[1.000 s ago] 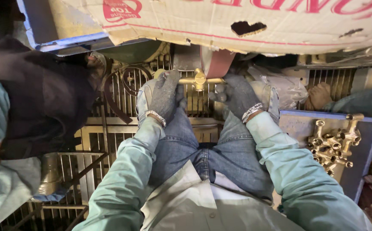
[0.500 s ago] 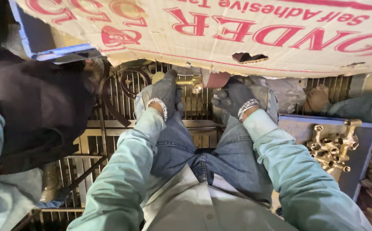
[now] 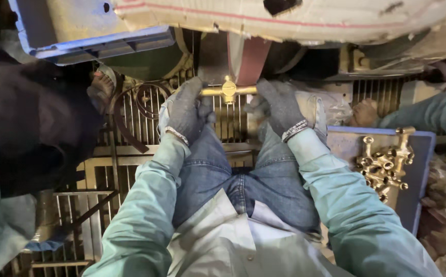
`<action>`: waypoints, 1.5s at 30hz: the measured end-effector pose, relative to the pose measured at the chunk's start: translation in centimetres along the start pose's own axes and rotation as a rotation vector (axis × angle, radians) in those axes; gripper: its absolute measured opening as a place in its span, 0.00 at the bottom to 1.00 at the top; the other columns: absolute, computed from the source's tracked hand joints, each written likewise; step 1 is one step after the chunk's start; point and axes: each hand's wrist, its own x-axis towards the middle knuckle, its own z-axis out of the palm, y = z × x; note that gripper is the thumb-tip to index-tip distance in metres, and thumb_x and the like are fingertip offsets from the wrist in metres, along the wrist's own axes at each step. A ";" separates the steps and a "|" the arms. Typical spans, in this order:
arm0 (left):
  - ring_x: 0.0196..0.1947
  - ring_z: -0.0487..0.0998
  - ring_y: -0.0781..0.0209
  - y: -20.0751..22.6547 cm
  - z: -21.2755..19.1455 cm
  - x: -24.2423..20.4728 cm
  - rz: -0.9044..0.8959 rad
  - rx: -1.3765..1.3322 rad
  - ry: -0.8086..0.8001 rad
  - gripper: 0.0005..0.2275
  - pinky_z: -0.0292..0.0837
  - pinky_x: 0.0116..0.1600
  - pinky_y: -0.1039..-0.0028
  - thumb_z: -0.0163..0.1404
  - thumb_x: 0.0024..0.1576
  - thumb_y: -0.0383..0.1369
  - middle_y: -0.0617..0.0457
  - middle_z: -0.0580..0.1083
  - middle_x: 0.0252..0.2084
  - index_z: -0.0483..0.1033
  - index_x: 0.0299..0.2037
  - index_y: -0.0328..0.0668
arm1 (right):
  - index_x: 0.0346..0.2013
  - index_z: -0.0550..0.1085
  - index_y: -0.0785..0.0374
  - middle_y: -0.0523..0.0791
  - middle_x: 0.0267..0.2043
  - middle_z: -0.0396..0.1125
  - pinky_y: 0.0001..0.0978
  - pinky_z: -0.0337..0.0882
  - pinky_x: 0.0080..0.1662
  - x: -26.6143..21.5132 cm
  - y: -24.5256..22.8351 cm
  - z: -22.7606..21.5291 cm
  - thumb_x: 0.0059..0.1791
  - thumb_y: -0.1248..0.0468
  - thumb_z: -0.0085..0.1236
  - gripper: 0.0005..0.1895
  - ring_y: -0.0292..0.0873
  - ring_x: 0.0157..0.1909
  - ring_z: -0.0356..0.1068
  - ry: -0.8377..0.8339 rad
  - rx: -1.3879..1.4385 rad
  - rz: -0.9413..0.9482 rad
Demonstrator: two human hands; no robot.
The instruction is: The person sits on a metal grate floor and repeatedly rubs brass-colored metal parts against a moving sanding belt. They handle the parts one at a time, rotating them to sand different surfaces, and place the finished pieces into a blue tray.
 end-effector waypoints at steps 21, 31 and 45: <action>0.30 0.73 0.69 -2.9 1.1 -8.3 0.262 0.416 -0.281 0.14 0.71 0.35 0.76 0.51 0.62 0.40 0.57 0.73 0.32 0.71 0.53 0.41 | 0.50 0.76 0.61 0.46 0.32 0.70 0.35 0.68 0.31 -12.1 -1.7 -2.8 0.49 0.62 0.60 0.15 0.39 0.26 0.65 -0.285 -0.649 0.159; 0.15 0.66 0.63 -5.6 2.7 1.7 -0.148 0.076 -0.013 0.19 0.68 0.21 0.69 0.45 0.58 0.53 0.56 0.67 0.18 0.70 0.33 0.44 | 0.52 0.73 0.64 0.40 0.42 0.68 0.26 0.73 0.35 -3.6 0.7 -5.3 0.58 0.63 0.46 0.12 0.33 0.31 0.68 -0.005 -0.065 -0.285; 0.20 0.68 0.64 -9.3 1.6 10.9 -0.014 0.154 0.142 0.14 0.68 0.22 0.69 0.51 0.54 0.35 0.54 0.70 0.26 0.69 0.47 0.38 | 0.45 0.75 0.65 0.45 0.31 0.70 0.30 0.71 0.34 -1.5 0.0 -1.5 0.55 0.59 0.51 0.12 0.36 0.30 0.69 0.240 -0.440 -0.310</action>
